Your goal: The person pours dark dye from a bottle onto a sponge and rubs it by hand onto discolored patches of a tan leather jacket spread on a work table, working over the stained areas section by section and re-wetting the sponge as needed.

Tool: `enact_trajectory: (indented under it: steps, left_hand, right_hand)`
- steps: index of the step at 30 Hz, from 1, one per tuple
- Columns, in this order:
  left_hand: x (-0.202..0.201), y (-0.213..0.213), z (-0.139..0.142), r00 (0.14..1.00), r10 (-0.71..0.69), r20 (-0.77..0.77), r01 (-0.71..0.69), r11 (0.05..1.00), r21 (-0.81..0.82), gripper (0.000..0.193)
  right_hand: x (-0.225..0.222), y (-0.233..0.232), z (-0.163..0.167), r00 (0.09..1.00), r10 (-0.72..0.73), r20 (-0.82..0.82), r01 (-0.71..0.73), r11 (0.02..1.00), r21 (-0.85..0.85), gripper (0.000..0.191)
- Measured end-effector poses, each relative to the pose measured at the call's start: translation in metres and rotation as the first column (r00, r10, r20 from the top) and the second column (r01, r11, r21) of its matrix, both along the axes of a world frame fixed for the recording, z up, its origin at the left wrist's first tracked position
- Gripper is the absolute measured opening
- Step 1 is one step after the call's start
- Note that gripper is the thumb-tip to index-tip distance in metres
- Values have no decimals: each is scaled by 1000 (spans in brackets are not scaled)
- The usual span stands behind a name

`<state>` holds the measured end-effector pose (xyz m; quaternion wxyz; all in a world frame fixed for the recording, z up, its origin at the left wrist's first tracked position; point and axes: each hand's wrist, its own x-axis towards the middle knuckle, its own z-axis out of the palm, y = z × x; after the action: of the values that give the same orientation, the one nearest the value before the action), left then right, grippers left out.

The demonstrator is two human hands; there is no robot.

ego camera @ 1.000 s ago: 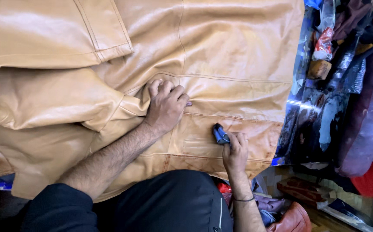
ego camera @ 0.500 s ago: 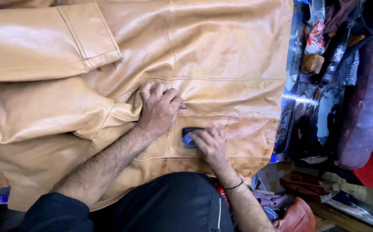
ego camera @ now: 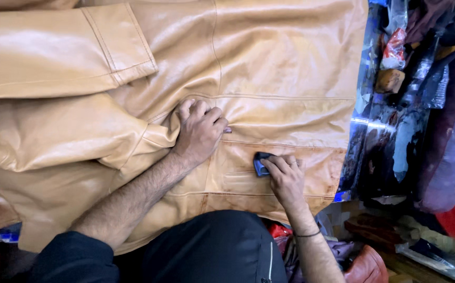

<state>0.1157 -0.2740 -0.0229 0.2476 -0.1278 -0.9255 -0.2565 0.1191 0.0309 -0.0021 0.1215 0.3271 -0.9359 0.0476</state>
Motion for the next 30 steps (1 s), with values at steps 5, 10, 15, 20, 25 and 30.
enact_trajectory:
  steps: [5, 10, 15, 20, 25, 30]
  left_hand:
    - [8, 3, 3, 997, 59, 47, -57, 998, -38, 18]
    - [15, 1, 4, 985, 136, 104, -120, 982, -143, 18]
    - [5, -9, -2, 998, 30, 50, -28, 998, -53, 19]
    - [2, -13, -8, 999, 43, -17, -45, 990, -132, 12]
    - [0, -13, -11, 999, 10, -47, -12, 998, -58, 15]
    - [-1, -14, -11, 998, 49, -38, -53, 993, -106, 13]
  right_hand:
    - [17, 3, 4, 976, -218, 2, 218, 974, -57, 38]
    - [24, -37, -7, 934, 356, -30, -357, 931, -79, 36]
    - [15, -64, -13, 984, 161, -78, -167, 983, -81, 37]
    - [9, -86, -13, 897, 441, -35, -442, 890, -112, 34]
    - [-4, -100, -12, 771, 637, 28, -631, 769, -107, 37]
    - [-9, -107, -6, 881, 472, 9, -471, 880, -59, 35]
